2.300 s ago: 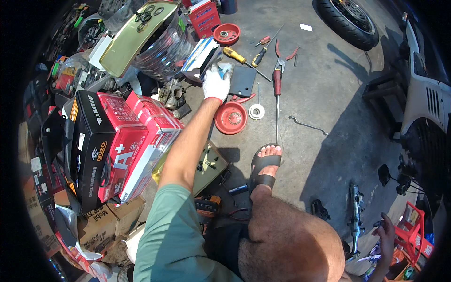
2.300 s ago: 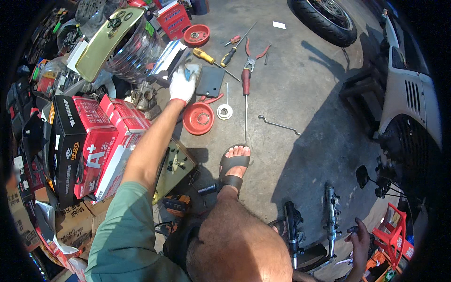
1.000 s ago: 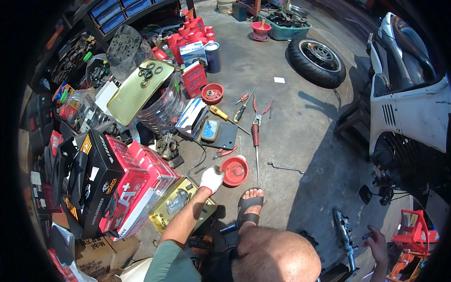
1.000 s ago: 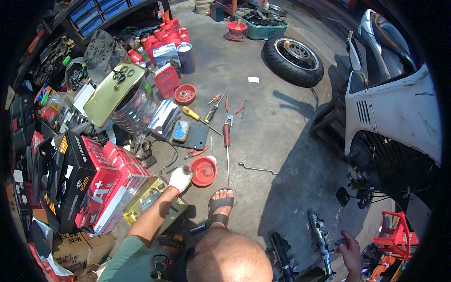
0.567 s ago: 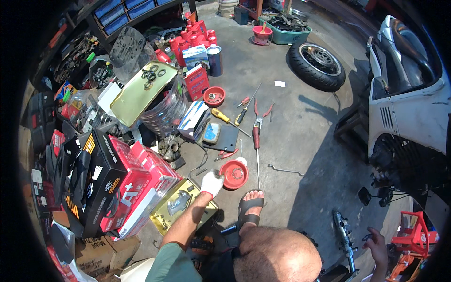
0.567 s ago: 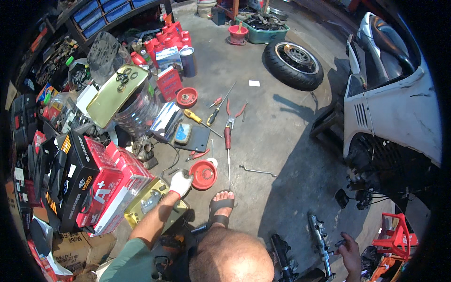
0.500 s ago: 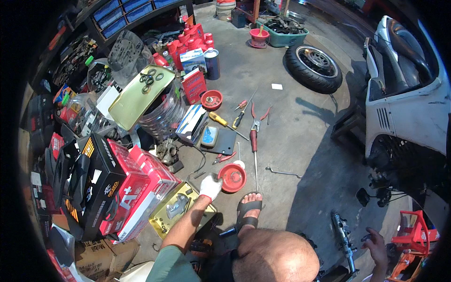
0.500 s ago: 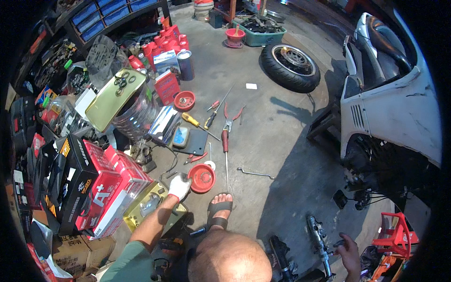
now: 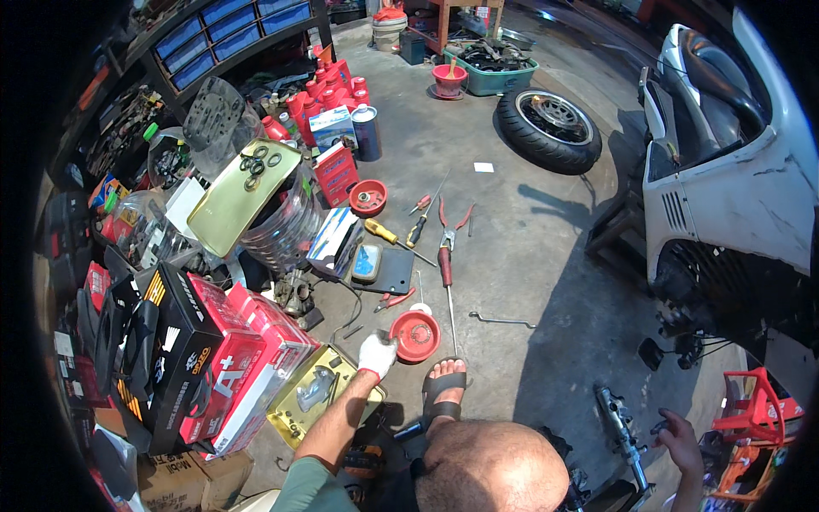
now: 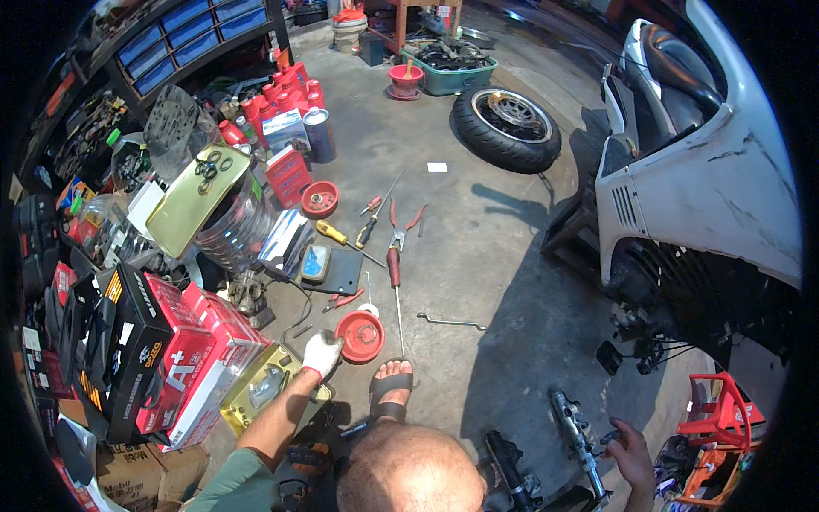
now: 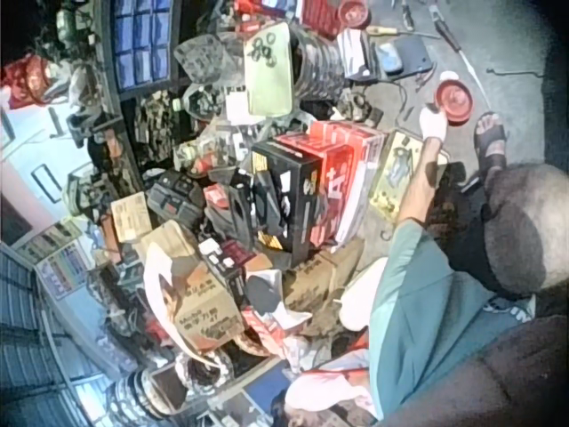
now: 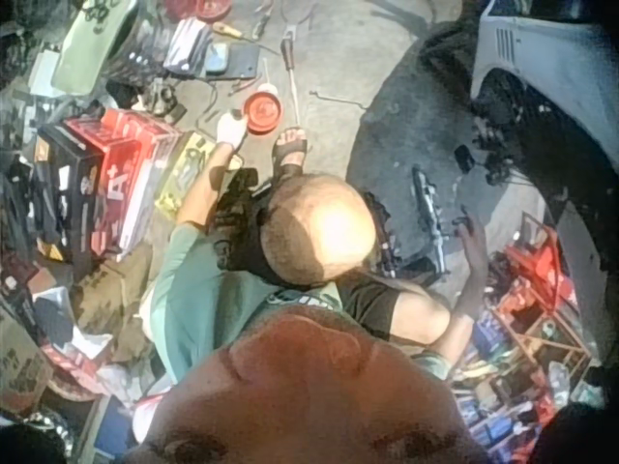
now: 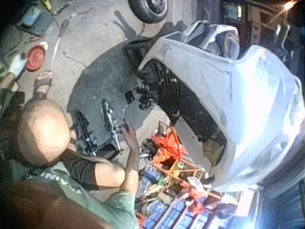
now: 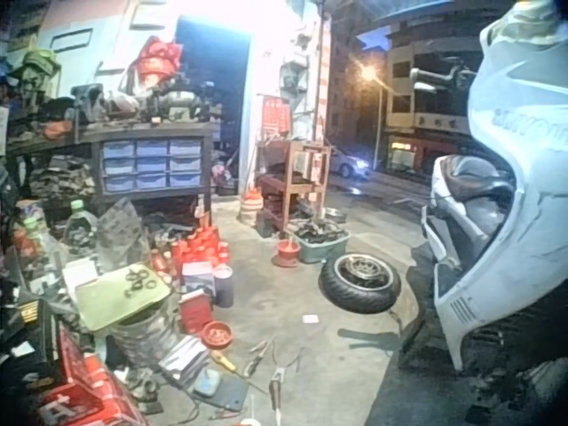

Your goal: The person is repairing a motorcycle by handling various parts and tools. They apply grease to components, wipe parts with a cloth, and manipulate tools and motorcycle parts on the floor.

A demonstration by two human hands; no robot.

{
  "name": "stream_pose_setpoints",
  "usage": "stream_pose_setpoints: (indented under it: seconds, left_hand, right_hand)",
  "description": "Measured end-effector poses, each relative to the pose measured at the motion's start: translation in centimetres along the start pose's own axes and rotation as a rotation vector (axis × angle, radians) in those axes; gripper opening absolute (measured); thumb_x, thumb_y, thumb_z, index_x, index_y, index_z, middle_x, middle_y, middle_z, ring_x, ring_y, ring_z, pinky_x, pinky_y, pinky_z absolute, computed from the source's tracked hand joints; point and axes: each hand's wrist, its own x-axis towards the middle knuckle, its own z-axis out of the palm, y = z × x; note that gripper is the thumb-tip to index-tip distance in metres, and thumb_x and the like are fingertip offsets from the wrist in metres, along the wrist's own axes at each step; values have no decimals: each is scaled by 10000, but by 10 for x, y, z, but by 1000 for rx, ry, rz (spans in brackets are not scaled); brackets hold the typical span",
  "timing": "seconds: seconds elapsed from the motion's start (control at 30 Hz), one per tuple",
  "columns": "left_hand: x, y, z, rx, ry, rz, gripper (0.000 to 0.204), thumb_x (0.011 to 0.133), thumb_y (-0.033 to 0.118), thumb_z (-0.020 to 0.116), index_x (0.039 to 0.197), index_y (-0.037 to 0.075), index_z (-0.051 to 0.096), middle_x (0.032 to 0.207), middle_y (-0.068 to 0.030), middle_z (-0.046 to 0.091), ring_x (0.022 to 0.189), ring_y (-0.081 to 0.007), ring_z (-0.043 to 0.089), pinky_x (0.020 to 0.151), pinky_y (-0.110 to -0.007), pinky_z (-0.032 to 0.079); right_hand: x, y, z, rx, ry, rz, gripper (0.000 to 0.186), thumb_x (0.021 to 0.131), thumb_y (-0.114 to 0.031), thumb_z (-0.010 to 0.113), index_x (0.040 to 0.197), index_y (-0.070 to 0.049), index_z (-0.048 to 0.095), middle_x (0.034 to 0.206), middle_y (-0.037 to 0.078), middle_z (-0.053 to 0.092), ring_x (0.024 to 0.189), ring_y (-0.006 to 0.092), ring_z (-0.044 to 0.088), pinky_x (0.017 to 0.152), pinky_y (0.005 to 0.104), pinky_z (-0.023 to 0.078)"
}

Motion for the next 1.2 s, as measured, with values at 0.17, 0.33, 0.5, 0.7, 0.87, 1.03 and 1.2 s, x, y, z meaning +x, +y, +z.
stream_pose_setpoints:
  seconds: [0.17, 0.33, 0.5, 0.7, 0.87, 1.03, 1.2]
  left_hand:
    - [-3, -7, 2, 22, 52, 59, 392, 876, 284, 722, 1086, -40, 660, 888, -202, 736, 807, -313, 727, 738, -400, 564]
    - [-13, 13, 4, -104, 10, 50, 302, 927, 197, 672, 1049, -76, 632, 675, -121, 674, 500, -172, 635, 488, -336, 504]
    - [-16, 18, 1, -78, 35, 46, 324, 889, 243, 700, 1001, -58, 663, 669, -133, 685, 548, -217, 664, 533, -364, 515]
    - [-10, 2, 4, -125, 84, 68, 301, 917, 199, 682, 1045, -71, 646, 683, -116, 669, 527, -171, 633, 489, -337, 507]
    - [-15, 16, 5, -233, 29, -7, 290, 909, 232, 690, 1005, -40, 664, 691, -121, 686, 524, -191, 636, 511, -355, 501]
    - [-8, 9, 9, -181, 69, 47, 311, 881, 276, 695, 924, -31, 691, 672, -166, 688, 647, -289, 695, 627, -412, 529]
    - [-7, 5, 11, -290, -5, 17, 246, 935, 153, 656, 1044, -65, 627, 631, -74, 636, 499, -137, 576, 459, -303, 451]
  right_hand:
    - [-2, -8, 2, 18, -17, 8, 547, 874, -10, 566, 1411, 60, 487, 896, 97, 607, 762, 182, 672, 711, 319, 582]
    - [-6, -11, -2, 28, -29, -3, 544, 894, -19, 574, 1424, 56, 477, 921, 98, 622, 770, 182, 673, 728, 311, 568]
    - [-6, -12, -2, -15, -23, -15, 553, 886, -2, 564, 1429, 55, 474, 906, 84, 612, 769, 175, 667, 731, 306, 565]
    - [-2, -3, 0, 21, -32, -29, 574, 864, 14, 556, 1430, 56, 470, 900, 78, 599, 776, 175, 659, 735, 314, 578]
    - [-7, -12, 1, 42, -23, 0, 560, 864, 16, 555, 1418, 53, 480, 922, 84, 594, 789, 183, 656, 735, 329, 588]
    - [-6, -5, -1, 20, -25, -23, 548, 876, -4, 549, 1417, 49, 483, 979, 112, 614, 799, 184, 649, 734, 336, 590]
    - [-5, -5, -2, -21, -33, -44, 554, 885, -32, 548, 1429, 44, 477, 995, 127, 630, 795, 186, 645, 746, 334, 581]
